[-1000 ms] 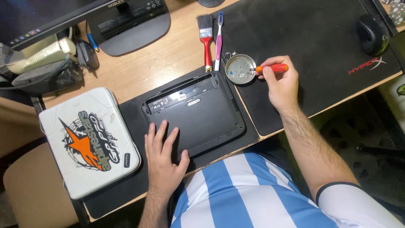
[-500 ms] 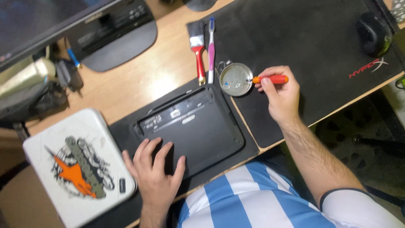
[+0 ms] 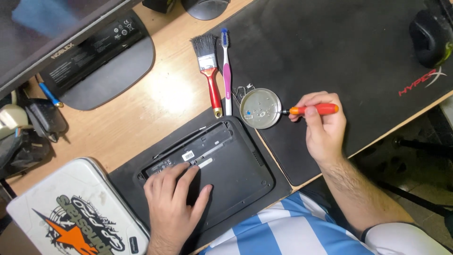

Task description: Finishing the assembly of a laptop by fastening screws into the chassis and installing the battery.

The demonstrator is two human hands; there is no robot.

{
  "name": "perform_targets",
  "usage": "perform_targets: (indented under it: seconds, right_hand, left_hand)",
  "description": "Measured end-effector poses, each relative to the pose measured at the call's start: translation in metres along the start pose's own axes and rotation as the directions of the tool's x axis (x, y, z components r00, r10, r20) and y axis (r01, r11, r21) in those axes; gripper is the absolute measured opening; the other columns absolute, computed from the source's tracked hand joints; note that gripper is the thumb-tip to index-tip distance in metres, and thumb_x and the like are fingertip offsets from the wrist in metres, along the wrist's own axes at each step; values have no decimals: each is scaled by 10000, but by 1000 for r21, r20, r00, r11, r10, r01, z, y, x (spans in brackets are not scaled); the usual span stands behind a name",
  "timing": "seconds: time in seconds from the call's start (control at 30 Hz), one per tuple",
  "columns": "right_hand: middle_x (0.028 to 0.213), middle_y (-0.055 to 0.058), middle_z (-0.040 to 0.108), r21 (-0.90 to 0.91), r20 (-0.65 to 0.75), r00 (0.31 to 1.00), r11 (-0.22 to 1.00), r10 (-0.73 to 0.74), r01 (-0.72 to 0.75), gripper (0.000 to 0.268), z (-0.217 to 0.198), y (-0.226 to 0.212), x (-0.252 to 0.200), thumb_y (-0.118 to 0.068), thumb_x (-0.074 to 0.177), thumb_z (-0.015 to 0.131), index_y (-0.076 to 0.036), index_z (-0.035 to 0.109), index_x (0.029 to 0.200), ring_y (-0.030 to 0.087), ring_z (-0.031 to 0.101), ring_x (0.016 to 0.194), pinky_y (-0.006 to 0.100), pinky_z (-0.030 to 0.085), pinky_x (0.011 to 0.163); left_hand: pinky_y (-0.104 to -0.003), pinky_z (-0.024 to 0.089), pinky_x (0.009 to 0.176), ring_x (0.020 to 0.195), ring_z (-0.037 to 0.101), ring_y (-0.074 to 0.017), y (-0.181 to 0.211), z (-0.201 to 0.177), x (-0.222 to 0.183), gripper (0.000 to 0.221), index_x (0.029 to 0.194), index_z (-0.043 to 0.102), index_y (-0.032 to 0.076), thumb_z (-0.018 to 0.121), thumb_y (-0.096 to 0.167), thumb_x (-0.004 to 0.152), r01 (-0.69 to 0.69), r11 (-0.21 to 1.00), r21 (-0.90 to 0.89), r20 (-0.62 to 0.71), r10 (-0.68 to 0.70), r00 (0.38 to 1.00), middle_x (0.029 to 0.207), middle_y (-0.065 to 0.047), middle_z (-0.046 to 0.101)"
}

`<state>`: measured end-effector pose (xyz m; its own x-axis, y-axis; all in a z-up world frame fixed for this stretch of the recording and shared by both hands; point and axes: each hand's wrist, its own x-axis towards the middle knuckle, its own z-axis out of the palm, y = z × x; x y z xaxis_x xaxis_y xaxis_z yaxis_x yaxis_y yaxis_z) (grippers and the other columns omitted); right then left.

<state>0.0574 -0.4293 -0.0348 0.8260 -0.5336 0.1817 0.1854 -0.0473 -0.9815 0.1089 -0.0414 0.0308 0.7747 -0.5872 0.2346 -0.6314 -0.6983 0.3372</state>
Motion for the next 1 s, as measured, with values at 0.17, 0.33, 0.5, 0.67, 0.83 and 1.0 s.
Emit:
perform_targets:
  seconds: [0.17, 0.33, 0.5, 0.67, 0.83, 1.0]
  right_hand:
    - [1206, 238, 659, -17, -21, 1000, 1000, -4, 3, 210, -4, 7, -3, -257, 1304, 648, -62, 570, 1306, 330, 757, 1006, 410, 729, 870]
    - [1210, 178, 680, -95, -26, 1000, 995, 8, -10, 186, -7, 6, -2, -273, 1303, 642, -95, 588, 1314, 287, 780, 1009, 390, 753, 874]
    - [1258, 219, 591, -43, -50, 999, 999, -22, 20, 241, -1, 8, -2, -259, 1283, 673, -62, 539, 1320, 288, 701, 1100, 401, 746, 881]
    - [1296, 220, 645, -179, -15, 999, 983, -35, 32, 185, 7, -6, 1, 16, 1207, 667, -51, 551, 1335, 310, 749, 1143, 424, 789, 967]
    - [1322, 205, 659, -281, 39, 996, 956, -77, 85, 225, 10, -7, 2, 67, 1195, 681, -41, 551, 1344, 307, 774, 1169, 409, 781, 1028]
    - [1333, 237, 660, -367, 85, 989, 919, -123, 145, 205, 11, -8, 0, 43, 1204, 697, -18, 552, 1335, 305, 726, 1179, 397, 738, 1067]
  left_hand:
    - [-501, 518, 1091, 1244, 735, -294, 0, 0, 3, 459, 1401, 828, 163, 875, 494, 1087, 55, 998, -24, 15, -54, 998, 1410, -44, 793]
    - [-519, 519, 1079, 1216, 696, -302, -4, 1, -1, 529, 1502, 834, 247, 877, 554, 1073, 86, 996, 18, 68, -88, 994, 1407, -38, 730]
    - [-536, 526, 1071, 1228, 687, -300, -6, 1, -2, 566, 1523, 830, 255, 857, 589, 1066, 97, 994, 41, 124, -101, 987, 1372, -62, 726]
    - [-529, 518, 1073, 1231, 694, -309, -6, 4, -4, 545, 1522, 822, 267, 838, 589, 1082, 102, 994, 42, 118, -106, 987, 1400, -56, 733]
    - [-532, 516, 1063, 1218, 692, -314, -7, 3, -4, 538, 1518, 822, 271, 818, 600, 1092, 104, 993, 57, 129, -111, 985, 1408, -56, 737]
    - [-525, 516, 1063, 1207, 696, -318, -8, 3, -4, 561, 1538, 805, 252, 840, 589, 1091, 77, 996, 47, 115, -82, 990, 1394, -58, 733]
